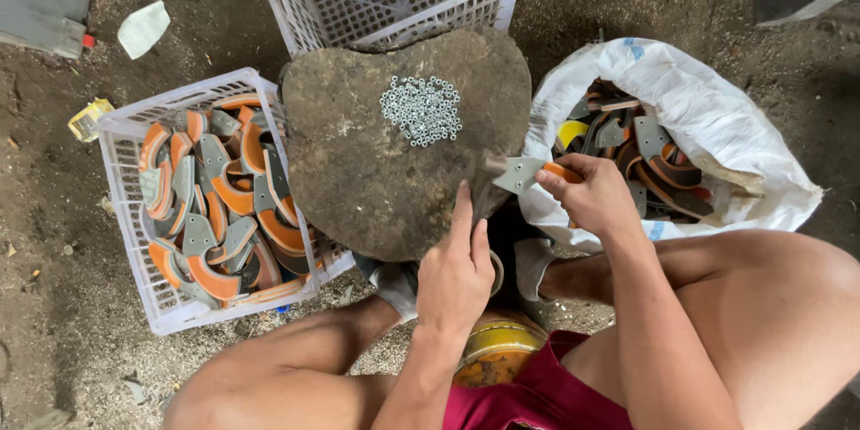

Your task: The person sits on the ground and repeatedly picks up small metal washers, places them into holes on curved metal blades, and hammers them into place using a hammer and a stone as an anvil. Finished blades are placed into a white plastic basket.

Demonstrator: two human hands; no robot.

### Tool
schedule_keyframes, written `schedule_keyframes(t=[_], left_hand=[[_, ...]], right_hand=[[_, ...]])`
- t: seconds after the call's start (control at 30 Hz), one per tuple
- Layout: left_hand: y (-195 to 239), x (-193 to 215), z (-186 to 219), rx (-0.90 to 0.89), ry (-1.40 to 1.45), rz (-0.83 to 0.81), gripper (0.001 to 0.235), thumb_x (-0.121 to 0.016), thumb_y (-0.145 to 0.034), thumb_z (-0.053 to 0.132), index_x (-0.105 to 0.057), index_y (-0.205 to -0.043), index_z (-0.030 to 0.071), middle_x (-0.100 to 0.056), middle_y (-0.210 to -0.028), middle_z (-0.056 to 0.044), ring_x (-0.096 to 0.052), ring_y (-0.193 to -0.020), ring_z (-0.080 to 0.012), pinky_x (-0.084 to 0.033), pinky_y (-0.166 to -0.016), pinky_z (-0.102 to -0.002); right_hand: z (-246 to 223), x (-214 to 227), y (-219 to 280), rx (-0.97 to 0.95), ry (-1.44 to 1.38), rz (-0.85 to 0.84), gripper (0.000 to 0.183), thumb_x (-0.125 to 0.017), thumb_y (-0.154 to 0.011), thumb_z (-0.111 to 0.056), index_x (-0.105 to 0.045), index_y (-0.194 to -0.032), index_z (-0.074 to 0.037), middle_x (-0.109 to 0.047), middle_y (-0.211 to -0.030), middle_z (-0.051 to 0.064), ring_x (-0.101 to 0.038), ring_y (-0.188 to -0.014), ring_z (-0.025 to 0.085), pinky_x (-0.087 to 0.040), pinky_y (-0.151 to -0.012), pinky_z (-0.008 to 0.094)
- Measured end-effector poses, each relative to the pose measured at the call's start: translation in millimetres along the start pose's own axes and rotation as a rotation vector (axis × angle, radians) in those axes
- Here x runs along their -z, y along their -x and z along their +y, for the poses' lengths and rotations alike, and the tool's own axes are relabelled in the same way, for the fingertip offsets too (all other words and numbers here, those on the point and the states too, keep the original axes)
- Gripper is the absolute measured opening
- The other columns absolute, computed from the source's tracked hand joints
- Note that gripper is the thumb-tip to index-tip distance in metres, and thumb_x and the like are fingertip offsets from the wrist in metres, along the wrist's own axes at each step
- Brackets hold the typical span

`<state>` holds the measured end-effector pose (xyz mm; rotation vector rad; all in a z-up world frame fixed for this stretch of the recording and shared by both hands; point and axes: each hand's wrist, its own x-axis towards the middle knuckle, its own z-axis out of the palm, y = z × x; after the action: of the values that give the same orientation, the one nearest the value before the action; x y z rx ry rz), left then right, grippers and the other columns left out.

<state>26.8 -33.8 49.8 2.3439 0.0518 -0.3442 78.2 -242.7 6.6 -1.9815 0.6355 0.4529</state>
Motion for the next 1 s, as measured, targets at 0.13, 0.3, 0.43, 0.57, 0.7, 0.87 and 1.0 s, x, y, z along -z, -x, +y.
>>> schedule_keyframes(t=[0.13,0.3,0.43,0.57,0.7,0.87,1.0], left_hand=[[4.7,5.8,-11.1,-0.114,0.261,0.201,0.052,-0.054,-0.104,0.021,-0.044,-0.154,0.01,-0.074,-0.089,-0.026,-0.075,-0.085,-0.044,-0.058,-0.068,-0.05],[32.5,18.4,-30.6,0.014,0.373,0.229,0.051,-0.05,-0.105,0.022,-0.044,-0.154,0.007,-0.075,-0.1,-0.027,-0.075,-0.097,-0.0442,-0.061,-0.074,-0.046],[51.4,11.3,-43.3,0.21,0.399,0.197,0.052,-0.053,-0.099,0.024,-0.045,-0.147,0.004,-0.076,-0.104,-0.024,-0.078,-0.091,-0.0389,-0.059,-0.074,-0.044],[50.7,4.1,-51.9,0.316,0.432,0.136,0.052,-0.052,-0.098,0.024,-0.043,-0.147,0.007,-0.076,-0.095,-0.022,-0.078,-0.086,-0.0389,-0.058,-0.072,-0.044],[48.6,7.2,-54.3,0.317,0.427,0.108,0.048,-0.052,-0.1,0.023,-0.045,-0.145,0.008,-0.076,-0.09,-0.023,-0.076,-0.085,-0.0407,-0.057,-0.071,-0.045],[50.3,9.1,-56.4,0.253,0.438,0.149,0.042,-0.053,-0.1,0.023,-0.05,-0.139,0.007,-0.078,-0.089,-0.021,-0.078,-0.08,-0.0382,-0.059,-0.066,-0.045],[47.8,2.7,-58.6,0.334,0.471,0.096,0.041,-0.052,-0.1,0.023,-0.049,-0.138,0.008,-0.076,-0.088,-0.023,-0.077,-0.077,-0.0402,-0.057,-0.064,-0.048]], right_hand=[[7.4,-0.6,-6.4,0.001,0.005,-0.031,0.036,-0.076,-0.089,-0.033,-0.075,-0.103,0.0,-0.064,-0.066,0.005,-0.054,-0.05,0.012,-0.044,-0.045,0.032],[19.3,0.1,-3.2,0.089,-0.066,-0.049,0.036,-0.071,-0.095,-0.033,-0.073,-0.099,0.003,-0.065,-0.073,0.005,-0.056,-0.065,0.01,-0.047,-0.059,0.029],[-2.4,7.8,0.2,0.055,-0.281,-0.075,0.036,-0.062,-0.101,-0.033,-0.073,-0.106,0.001,-0.064,-0.079,0.002,-0.053,-0.07,0.01,-0.043,-0.064,0.029],[-73.6,12.2,-18.9,0.037,-0.125,0.086,0.035,-0.056,-0.102,-0.031,-0.069,-0.119,-0.003,-0.072,-0.094,0.0,-0.065,-0.083,0.01,-0.049,-0.076,0.026],[-158.5,7.6,-74.7,0.479,-0.616,-0.179,0.04,-0.06,-0.107,-0.029,-0.068,-0.126,0.005,-0.072,-0.113,0.012,-0.071,-0.098,0.018,-0.059,-0.088,0.032],[-119.6,63.2,-122.0,0.522,0.317,0.268,0.043,-0.071,-0.105,-0.039,-0.073,-0.117,0.002,-0.074,-0.1,0.016,-0.069,-0.091,0.023,-0.054,-0.083,0.039],[-18.7,100.0,-180.4,0.064,0.743,0.027,0.037,-0.068,-0.097,-0.03,-0.068,-0.077,0.0,-0.065,-0.071,0.014,-0.059,-0.061,0.021,-0.045,-0.06,0.038]])
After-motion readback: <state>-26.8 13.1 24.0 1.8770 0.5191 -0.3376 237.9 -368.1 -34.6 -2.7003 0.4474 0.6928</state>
